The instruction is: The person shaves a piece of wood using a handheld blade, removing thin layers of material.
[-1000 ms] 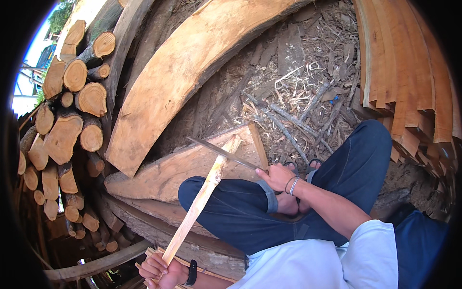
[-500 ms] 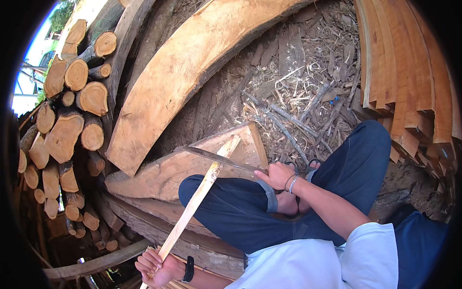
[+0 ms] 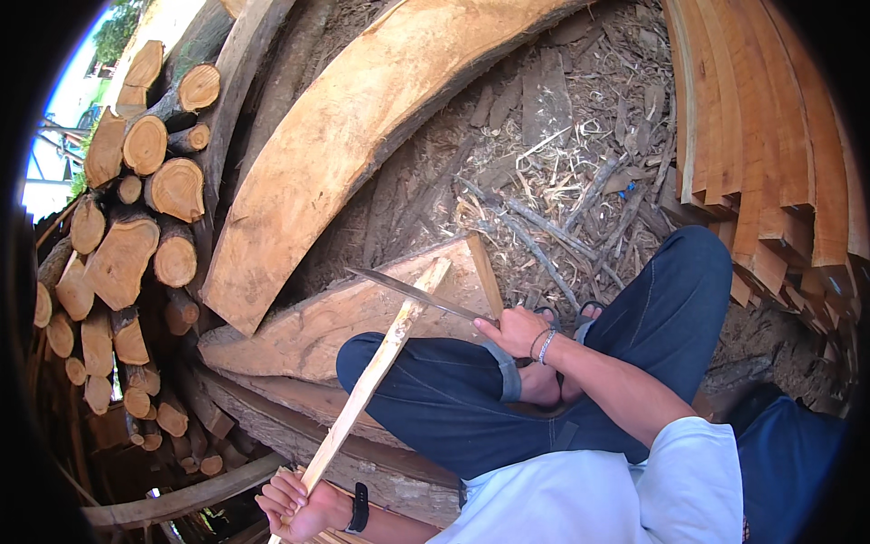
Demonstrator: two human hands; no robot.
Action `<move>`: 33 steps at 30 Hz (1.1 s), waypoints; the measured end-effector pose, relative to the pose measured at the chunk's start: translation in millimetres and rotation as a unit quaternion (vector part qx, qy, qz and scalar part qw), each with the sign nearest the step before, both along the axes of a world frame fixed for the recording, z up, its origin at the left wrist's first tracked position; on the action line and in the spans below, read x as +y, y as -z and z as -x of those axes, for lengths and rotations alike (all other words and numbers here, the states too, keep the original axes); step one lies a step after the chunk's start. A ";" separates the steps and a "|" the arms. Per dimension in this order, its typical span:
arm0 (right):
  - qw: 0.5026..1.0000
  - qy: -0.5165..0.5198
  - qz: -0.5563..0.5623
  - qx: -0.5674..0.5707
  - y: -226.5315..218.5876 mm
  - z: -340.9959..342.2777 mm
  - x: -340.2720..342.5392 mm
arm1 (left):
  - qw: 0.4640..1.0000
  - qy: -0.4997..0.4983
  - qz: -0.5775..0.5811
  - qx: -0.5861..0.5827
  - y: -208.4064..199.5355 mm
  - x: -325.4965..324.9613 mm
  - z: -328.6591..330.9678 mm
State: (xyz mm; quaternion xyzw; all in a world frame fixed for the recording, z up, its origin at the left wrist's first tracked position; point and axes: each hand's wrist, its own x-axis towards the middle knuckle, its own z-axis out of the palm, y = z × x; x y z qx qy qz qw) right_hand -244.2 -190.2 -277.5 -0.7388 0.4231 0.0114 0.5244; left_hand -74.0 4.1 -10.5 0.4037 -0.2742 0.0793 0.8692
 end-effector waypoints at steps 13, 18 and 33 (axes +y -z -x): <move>0.999 -0.006 0.022 -0.027 -5.1 -0.5 17.2 | 0.994 -0.089 -0.015 0.056 -1.9 -2.1 -12.7; 1.000 -0.003 0.020 0.007 10.6 -2.6 6.5 | 0.996 -0.074 -0.011 0.050 -0.3 1.1 -13.9; 0.999 0.021 -0.003 -0.024 14.1 -6.9 12.8 | 0.997 -0.058 -0.043 0.022 -0.3 1.0 -11.6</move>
